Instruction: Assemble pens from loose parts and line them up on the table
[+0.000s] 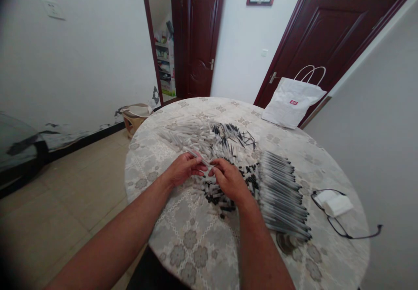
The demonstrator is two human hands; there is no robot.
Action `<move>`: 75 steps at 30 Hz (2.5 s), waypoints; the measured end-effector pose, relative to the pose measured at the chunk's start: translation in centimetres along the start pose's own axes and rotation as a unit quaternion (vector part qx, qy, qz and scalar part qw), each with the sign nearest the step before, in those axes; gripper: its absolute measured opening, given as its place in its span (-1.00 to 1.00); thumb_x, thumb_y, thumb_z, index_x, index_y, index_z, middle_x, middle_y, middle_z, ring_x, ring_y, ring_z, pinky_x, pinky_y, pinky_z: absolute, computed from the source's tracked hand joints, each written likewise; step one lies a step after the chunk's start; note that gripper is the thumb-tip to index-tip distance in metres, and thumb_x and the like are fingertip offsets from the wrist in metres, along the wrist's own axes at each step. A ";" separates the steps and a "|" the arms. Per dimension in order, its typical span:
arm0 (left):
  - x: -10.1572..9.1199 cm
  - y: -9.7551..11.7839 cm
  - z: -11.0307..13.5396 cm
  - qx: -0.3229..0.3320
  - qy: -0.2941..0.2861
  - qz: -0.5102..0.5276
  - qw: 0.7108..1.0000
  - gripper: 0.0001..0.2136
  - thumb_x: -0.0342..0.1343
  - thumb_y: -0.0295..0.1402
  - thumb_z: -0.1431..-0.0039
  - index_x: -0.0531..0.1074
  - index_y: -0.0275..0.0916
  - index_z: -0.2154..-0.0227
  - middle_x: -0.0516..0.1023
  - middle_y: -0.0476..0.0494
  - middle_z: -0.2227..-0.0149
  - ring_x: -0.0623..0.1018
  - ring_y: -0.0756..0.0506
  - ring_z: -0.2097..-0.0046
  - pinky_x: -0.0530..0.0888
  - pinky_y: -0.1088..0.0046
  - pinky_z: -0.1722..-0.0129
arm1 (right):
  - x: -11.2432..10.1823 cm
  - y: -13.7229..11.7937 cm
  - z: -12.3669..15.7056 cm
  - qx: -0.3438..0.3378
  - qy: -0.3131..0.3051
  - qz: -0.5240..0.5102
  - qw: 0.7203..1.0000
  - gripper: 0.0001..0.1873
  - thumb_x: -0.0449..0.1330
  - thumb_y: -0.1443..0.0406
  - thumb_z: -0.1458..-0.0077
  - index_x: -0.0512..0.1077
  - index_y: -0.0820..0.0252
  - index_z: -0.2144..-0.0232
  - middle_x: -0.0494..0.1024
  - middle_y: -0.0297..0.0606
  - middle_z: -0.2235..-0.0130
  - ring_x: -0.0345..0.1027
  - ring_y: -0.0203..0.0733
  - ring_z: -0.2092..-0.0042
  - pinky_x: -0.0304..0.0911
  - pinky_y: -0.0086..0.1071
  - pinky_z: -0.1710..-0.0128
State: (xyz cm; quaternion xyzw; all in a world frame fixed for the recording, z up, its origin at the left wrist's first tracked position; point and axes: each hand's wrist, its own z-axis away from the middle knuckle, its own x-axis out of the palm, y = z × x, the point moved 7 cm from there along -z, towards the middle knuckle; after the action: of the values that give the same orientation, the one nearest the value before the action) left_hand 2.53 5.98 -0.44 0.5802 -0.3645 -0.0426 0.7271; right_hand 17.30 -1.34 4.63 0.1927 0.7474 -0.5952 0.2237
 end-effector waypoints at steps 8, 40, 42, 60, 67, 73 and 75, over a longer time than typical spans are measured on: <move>1.4 -0.4 1.1 -0.057 -0.110 0.075 0.989 -0.81 0.31 -0.32 -0.15 0.48 -0.33 0.28 0.67 -0.28 0.32 0.66 -0.11 0.39 0.61 0.41 0.40 | 1.8 -0.2 -0.1 0.029 -0.037 -0.243 0.969 -0.70 0.26 0.11 -0.17 0.43 0.17 0.14 0.56 -0.37 0.44 0.30 -0.35 0.50 0.16 -0.49 0.52; -3.0 0.6 -0.8 0.045 0.152 0.192 0.968 -0.89 0.23 -0.38 -0.15 0.46 -0.32 0.35 0.65 -0.24 0.36 0.68 -0.13 0.30 0.60 0.45 0.38 | 5.1 0.3 -1.4 0.050 -0.057 0.440 0.895 -0.75 0.10 0.22 -0.31 0.54 0.14 0.13 0.56 -0.11 0.12 0.45 -0.09 0.07 0.22 -0.34 0.14; -2.9 0.7 -0.7 0.048 0.148 0.191 0.969 -0.90 0.22 -0.39 -0.15 0.46 -0.32 0.35 0.65 -0.24 0.35 0.67 -0.13 0.30 0.59 0.45 0.40 | 5.3 0.5 -1.5 0.064 -0.047 0.444 0.892 -0.76 0.12 0.21 -0.30 0.53 0.17 0.13 0.56 -0.09 0.11 0.46 -0.08 0.07 0.23 -0.33 0.14; -2.4 0.7 -0.5 0.053 0.133 0.173 0.974 -0.87 0.26 -0.39 -0.10 0.44 -0.32 0.35 0.65 -0.23 0.34 0.68 -0.15 0.28 0.60 0.42 0.37 | 3.3 0.8 -1.5 0.040 0.117 0.365 0.923 -0.83 0.05 0.31 -0.22 0.41 0.23 0.20 0.55 -0.09 0.22 0.42 -0.09 0.19 0.20 -0.33 0.16; -2.2 0.8 -0.4 0.050 0.130 0.166 0.976 -0.87 0.27 -0.42 -0.08 0.43 -0.32 0.36 0.65 -0.22 0.34 0.68 -0.17 0.27 0.61 0.40 0.36 | 1.2 1.3 -0.9 0.000 0.204 0.153 0.967 -0.70 0.07 0.28 -0.22 0.45 0.20 0.04 0.60 -0.16 0.20 0.46 -0.13 0.19 0.28 -0.31 0.08; -1.7 1.0 -0.3 0.056 0.103 0.146 0.982 -0.84 0.30 -0.43 -0.07 0.44 -0.32 0.32 0.66 -0.23 0.30 0.69 -0.17 0.25 0.62 0.38 0.31 | 1.6 2.4 -1.1 0.056 0.226 -0.160 0.959 -0.65 0.15 0.07 -0.19 0.43 0.17 0.10 0.63 -0.20 0.20 0.42 -0.24 0.39 0.31 -0.40 0.44; -1.4 1.0 -0.2 0.053 0.090 0.140 0.985 -0.83 0.31 -0.43 -0.06 0.44 -0.32 0.32 0.66 -0.22 0.30 0.69 -0.16 0.25 0.62 0.38 0.30 | 1.9 2.6 -1.2 0.062 0.229 -0.212 0.948 -0.64 0.19 0.05 -0.16 0.41 0.17 0.13 0.60 -0.26 0.28 0.36 -0.29 0.46 0.21 -0.46 0.55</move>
State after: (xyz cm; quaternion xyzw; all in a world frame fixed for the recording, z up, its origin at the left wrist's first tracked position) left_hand 1.27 7.15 -0.23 0.5625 -0.3767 0.1310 0.7243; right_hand 17.05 0.47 1.76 0.1745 0.7634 -0.6141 -0.0977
